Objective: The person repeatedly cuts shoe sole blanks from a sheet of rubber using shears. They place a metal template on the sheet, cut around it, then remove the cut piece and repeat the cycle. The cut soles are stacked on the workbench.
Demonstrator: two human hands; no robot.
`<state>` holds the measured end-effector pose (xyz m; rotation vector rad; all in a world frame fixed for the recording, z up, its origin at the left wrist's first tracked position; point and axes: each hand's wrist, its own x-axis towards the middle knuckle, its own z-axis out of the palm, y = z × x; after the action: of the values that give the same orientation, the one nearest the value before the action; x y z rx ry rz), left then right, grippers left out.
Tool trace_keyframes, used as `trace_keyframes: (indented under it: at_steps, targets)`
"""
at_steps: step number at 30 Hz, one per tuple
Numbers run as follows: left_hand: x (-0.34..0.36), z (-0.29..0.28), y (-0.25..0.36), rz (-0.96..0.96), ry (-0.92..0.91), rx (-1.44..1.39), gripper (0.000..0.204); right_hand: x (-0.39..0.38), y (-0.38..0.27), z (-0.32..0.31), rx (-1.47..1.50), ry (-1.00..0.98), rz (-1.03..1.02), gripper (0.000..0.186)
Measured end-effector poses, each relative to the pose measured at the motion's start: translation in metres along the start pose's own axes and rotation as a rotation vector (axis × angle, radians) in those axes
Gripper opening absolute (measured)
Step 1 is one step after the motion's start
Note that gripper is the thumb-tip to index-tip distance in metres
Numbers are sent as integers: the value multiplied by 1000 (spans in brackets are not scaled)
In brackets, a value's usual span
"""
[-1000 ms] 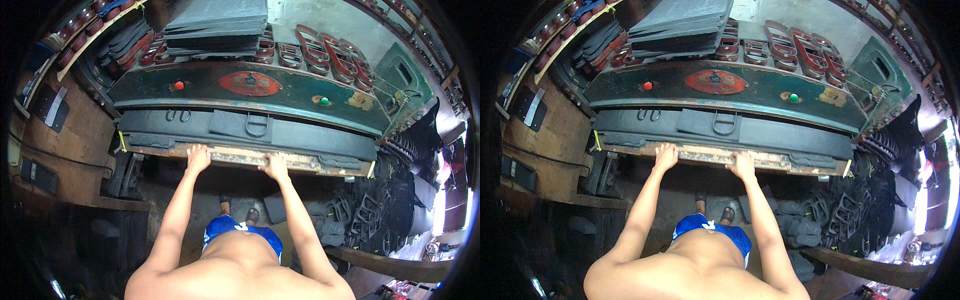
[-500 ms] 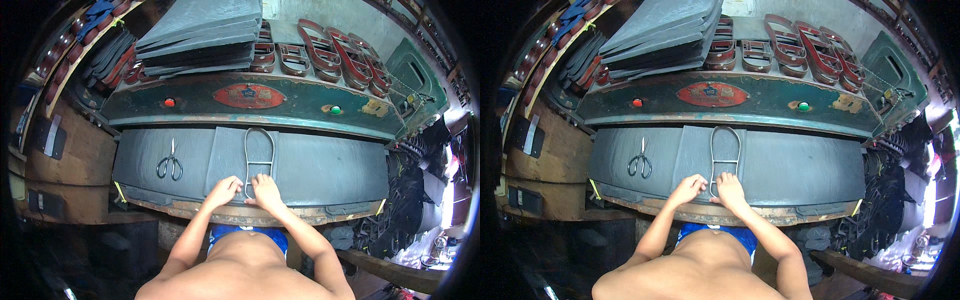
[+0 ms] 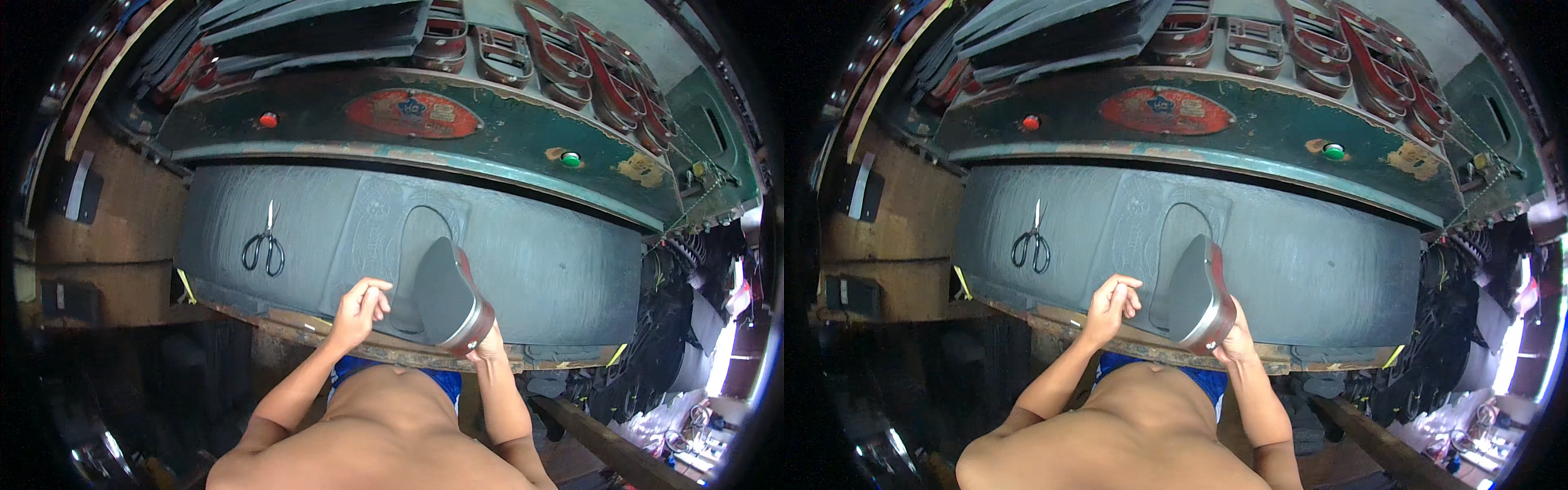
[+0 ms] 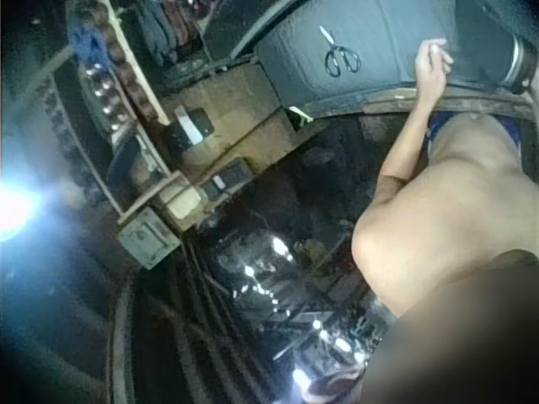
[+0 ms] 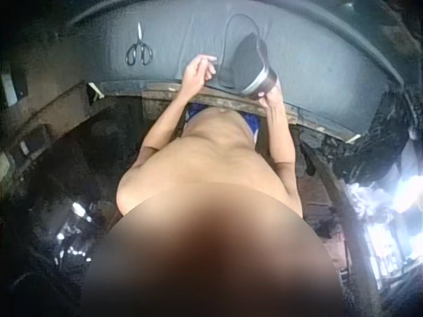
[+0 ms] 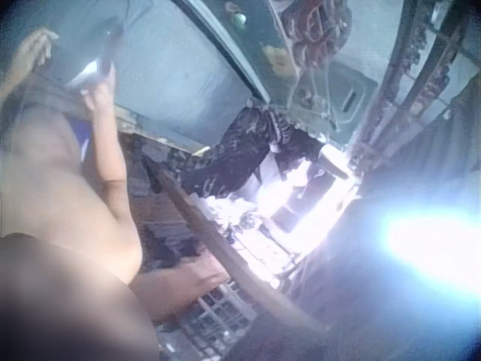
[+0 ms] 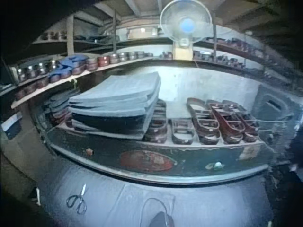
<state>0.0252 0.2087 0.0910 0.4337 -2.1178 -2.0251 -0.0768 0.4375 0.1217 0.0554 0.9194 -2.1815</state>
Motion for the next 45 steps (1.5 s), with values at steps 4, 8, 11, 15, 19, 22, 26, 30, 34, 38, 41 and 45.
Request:
trace_keyframes:
  at_steps: [4, 8, 11, 15, 19, 22, 26, 30, 34, 38, 41, 45]
  targets:
    - [-38, 7, 72, 270, -312, 398, 59, -9, 22, 7, -295, -78, -24, 27]
    - [-47, 17, 87, 380, -75, 696, 55, -10, 31, 27, -651, -85, -130, 46]
    - [-64, -19, 74, 311, 187, 639, 39, -29, 6, 18, -746, 24, -74, 48]
    - [-87, -141, 48, 261, 749, 216, 38, -66, -56, -34, -831, 300, -344, 35]
    - [-89, -237, -10, 165, 962, -135, 40, -70, -97, -99, -1453, 419, -444, 26]
    - [-65, -286, -51, -125, 1032, 135, 52, -40, -102, -132, -1414, 555, -278, 21]
    - [-47, -283, -85, 64, 941, 1097, 46, -23, -86, -149, -1979, 643, -314, 20]
    - [-1, -250, -99, 204, 672, 913, 33, -9, -57, -143, -1983, 526, -320, 17]
    - [27, -230, -107, 28, 562, 1224, 36, 4, -24, -109, -1988, 586, -173, 25]
    - [32, -216, -99, 86, 479, 1210, 26, -1, 23, -47, -2024, 692, -654, 33]
    - [25, -195, -87, 171, 299, 1041, 25, -2, 90, -9, -2113, 293, -522, 43]
    - [16, -155, -70, 281, 83, 427, 22, -12, 140, 7, -2003, 78, -282, 37]
